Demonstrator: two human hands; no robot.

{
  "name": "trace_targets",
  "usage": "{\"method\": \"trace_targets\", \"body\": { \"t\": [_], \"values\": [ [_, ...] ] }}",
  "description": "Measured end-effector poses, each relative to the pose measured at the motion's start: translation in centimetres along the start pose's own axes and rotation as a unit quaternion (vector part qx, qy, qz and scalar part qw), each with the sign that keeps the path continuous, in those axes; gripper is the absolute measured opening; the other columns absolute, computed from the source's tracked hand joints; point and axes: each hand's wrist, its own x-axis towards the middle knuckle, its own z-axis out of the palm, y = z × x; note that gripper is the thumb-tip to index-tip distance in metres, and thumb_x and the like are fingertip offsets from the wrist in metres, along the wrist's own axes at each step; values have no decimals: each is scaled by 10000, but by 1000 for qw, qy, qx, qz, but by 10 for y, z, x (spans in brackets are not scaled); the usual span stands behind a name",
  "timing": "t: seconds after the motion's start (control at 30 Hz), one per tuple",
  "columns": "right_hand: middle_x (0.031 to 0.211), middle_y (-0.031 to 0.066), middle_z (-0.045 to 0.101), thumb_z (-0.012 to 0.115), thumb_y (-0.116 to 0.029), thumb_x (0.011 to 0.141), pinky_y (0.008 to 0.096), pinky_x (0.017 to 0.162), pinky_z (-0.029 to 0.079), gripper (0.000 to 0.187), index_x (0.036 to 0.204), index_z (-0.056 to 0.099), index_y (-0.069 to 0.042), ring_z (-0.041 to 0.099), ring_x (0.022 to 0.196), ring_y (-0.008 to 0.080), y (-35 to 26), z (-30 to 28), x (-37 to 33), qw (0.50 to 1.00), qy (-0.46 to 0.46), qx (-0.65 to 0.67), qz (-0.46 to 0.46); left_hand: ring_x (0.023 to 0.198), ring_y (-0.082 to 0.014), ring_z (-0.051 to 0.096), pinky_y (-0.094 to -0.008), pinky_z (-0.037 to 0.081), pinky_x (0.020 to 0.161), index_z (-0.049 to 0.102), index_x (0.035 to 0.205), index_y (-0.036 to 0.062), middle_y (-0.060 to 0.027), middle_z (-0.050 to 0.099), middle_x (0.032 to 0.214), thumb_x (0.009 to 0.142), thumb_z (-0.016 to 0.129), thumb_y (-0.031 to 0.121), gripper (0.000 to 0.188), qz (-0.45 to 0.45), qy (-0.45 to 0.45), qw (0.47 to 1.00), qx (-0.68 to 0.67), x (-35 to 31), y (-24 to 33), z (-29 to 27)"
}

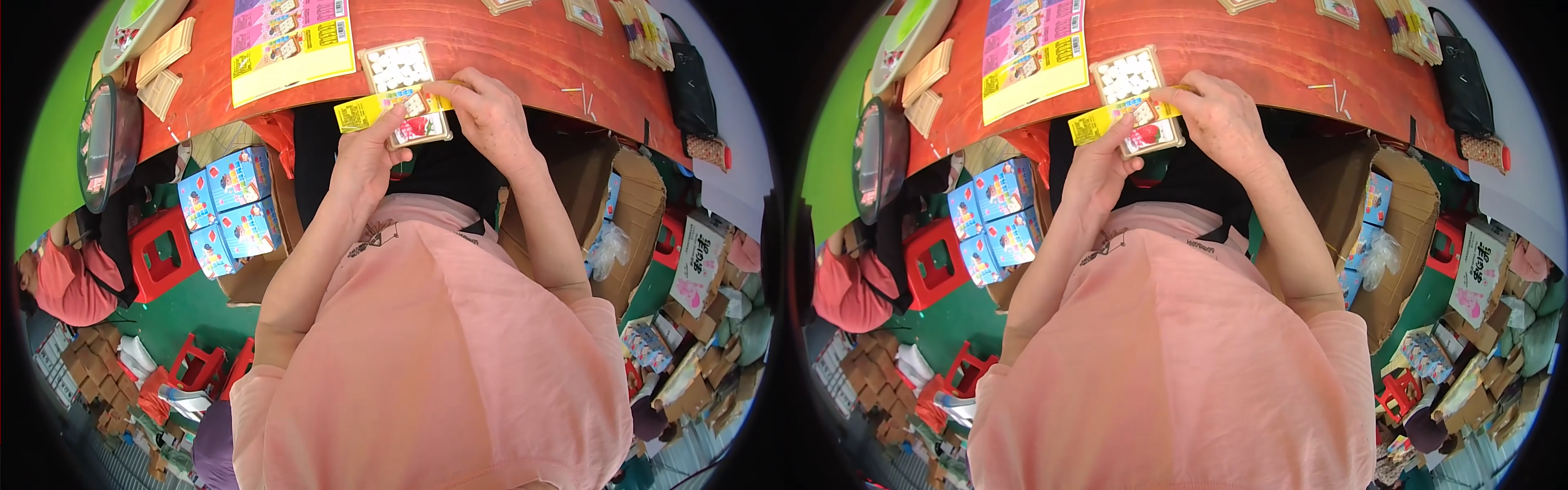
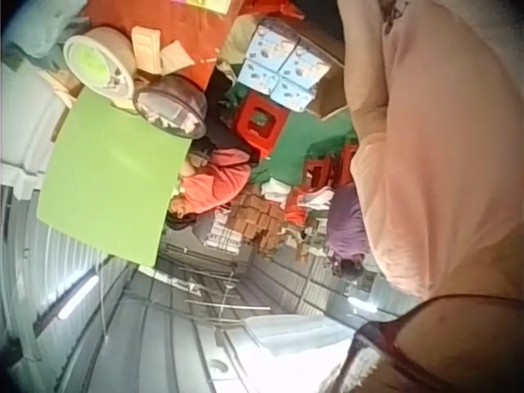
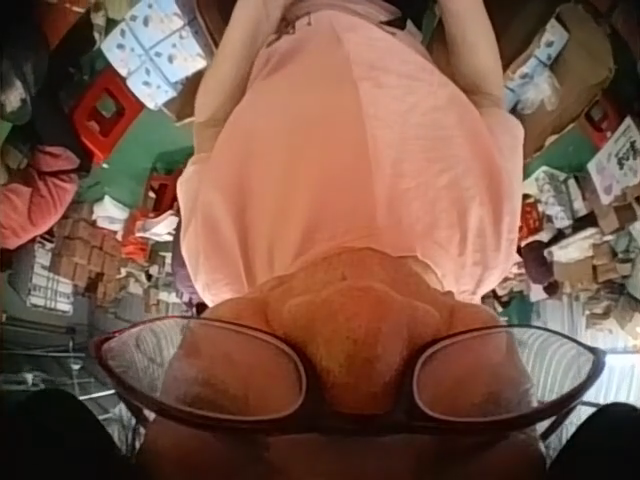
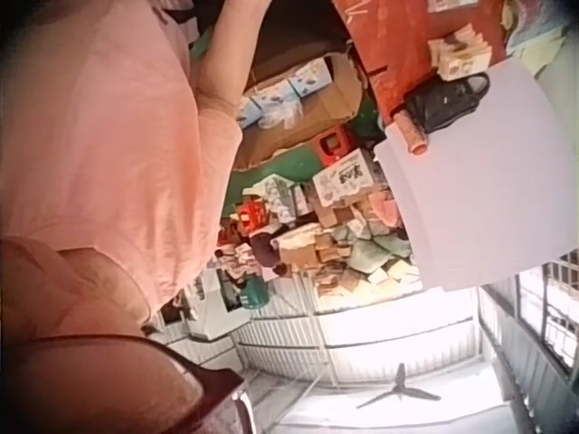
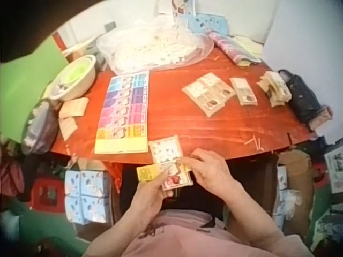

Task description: Packaging small pellets into plastic trays and assembling small wooden decorative lattices.

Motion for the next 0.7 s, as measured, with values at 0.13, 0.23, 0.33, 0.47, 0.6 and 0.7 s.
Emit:
{"method": "trace_targets", "body": {
  "t": [0.13,0.23,0.33,0.47,0.6,0.7],
  "values": [
    [1046,46,667,581,-29,950,315,660,515,332,1276,604,-84,644,829,164,-20,0,-9,935,60,268,226,819,-122,700,-241,533,526,643,1170,11,-73,723,1034,907,732,179,325,33,-23,999,-24,-13,8,1],
    [1182,90,635,567,-129,995,297,719,521,414,1384,478,-18,626,936,136,-15,3,-23,834,204,446,253,826,-124,699,-243,528,538,640,1175,16,-68,721,1041,908,728,151,313,62,-20,997,-29,-23,18,9],
    [1243,116,602,636,-201,953,304,876,505,550,1401,426,40,621,1024,165,-34,5,-30,737,87,585,328,826,-125,695,-246,532,541,637,1181,26,-64,716,1052,907,729,147,314,80,-15,996,-28,-25,18,14],
    [1175,99,667,691,-186,942,300,910,502,401,1252,596,51,635,1037,145,-53,8,-13,681,54,598,419,824,-128,688,-250,531,537,635,1188,30,-64,709,1066,900,738,141,326,87,-26,996,-21,-24,11,16],
    [1110,99,700,701,-134,935,284,889,513,302,1171,657,49,658,986,139,-57,15,-10,651,135,615,423,787,-127,670,-253,528,530,622,1115,16,-62,693,990,893,749,142,285,68,-17,997,-30,-26,15,21],
    [1112,106,702,703,-127,933,283,893,515,305,1179,657,46,663,981,137,-54,12,-8,657,184,597,421,761,-123,647,-244,519,538,574,1009,15,-48,642,877,894,747,129,237,191,147,969,51,-26,7,15]
  ]
}}
